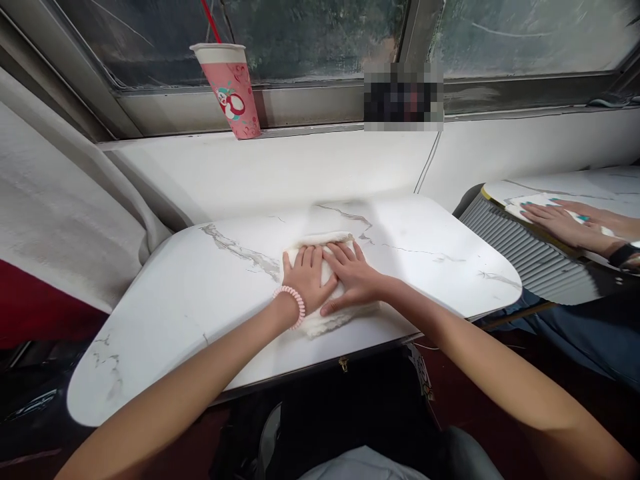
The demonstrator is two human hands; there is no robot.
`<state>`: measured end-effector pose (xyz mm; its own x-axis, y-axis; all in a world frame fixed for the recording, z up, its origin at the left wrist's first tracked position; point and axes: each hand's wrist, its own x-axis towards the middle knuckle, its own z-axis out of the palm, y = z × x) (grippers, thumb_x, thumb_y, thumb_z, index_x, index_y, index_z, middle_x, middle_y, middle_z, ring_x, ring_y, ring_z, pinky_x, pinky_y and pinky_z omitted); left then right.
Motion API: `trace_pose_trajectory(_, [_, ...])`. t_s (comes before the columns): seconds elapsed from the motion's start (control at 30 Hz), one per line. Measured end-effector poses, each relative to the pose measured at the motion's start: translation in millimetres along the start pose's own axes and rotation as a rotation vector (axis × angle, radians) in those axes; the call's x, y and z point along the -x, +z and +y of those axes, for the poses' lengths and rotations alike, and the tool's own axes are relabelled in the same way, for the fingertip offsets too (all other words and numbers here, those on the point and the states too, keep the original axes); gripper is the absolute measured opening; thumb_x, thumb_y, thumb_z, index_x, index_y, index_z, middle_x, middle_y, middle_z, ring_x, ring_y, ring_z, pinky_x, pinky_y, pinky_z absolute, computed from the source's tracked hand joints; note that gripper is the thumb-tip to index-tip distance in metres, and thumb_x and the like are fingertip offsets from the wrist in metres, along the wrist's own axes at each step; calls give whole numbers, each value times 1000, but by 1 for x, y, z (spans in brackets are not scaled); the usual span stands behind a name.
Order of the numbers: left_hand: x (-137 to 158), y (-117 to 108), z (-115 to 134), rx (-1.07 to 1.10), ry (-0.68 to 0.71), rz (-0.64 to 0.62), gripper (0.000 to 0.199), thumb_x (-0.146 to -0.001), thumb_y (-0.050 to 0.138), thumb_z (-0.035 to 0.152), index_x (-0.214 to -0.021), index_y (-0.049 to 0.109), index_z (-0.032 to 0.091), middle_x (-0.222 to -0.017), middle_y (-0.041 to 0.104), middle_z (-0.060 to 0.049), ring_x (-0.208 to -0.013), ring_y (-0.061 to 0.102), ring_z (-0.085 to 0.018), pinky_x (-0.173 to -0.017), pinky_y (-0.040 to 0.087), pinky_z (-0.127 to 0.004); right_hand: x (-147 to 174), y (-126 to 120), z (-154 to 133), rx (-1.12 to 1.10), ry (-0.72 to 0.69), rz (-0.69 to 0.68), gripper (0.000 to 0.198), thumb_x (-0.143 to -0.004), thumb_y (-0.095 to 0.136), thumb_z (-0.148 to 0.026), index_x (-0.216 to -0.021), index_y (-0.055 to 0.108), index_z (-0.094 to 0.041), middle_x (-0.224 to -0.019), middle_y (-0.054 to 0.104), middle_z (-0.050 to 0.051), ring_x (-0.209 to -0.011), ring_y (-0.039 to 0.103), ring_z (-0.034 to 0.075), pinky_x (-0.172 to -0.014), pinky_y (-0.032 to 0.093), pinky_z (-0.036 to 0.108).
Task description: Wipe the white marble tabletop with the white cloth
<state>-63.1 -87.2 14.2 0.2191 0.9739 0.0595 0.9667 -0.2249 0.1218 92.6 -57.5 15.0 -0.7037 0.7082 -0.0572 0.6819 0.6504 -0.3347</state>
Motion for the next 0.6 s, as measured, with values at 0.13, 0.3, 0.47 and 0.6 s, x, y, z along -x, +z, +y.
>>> trace_pose_trajectory(0.13, [30, 4, 7, -21, 16, 20, 67, -91, 36, 46, -147, 35, 9, -154, 36, -17, -145, 27, -32, -116, 15, -64, 26, 9, -21, 13, -15, 37, 129, -65, 44, -92, -154, 13, -4, -160, 10, 23, -148, 0, 40, -116, -8, 62])
trace_pose_trajectory(0.3, [68, 10, 7, -32, 84, 76, 67, -90, 36, 47, -144, 41, 6, -150, 42, -19, -142, 32, -35, -116, 17, -65, 53, 30, -50, 52, -15, 154, 124, -67, 44, -91, -152, 24, -3, -158, 18, 24, -147, 6, 42, -116, -2, 66])
trace_pose_trajectory(0.47, [88, 9, -11, -37, 119, 145, 65, -90, 36, 45, -141, 43, 5, -147, 46, -21, -139, 36, -36, -114, 20, -65, 49, 42, -71, 54, -66, 213, 124, -66, 47, -90, -151, 26, -1, -156, 22, 26, -146, 10, 44, -115, 1, 68])
trace_pose_trajectory(0.6, [87, 6, -37, -45, 98, 157, 64, -89, 37, 43, -139, 44, 4, -144, 48, -22, -138, 39, -36, -114, 21, -65, 23, 43, -81, 2, -88, 193, 124, -67, 45, -90, -150, 26, -1, -156, 21, 26, -145, 10, 43, -115, -1, 68])
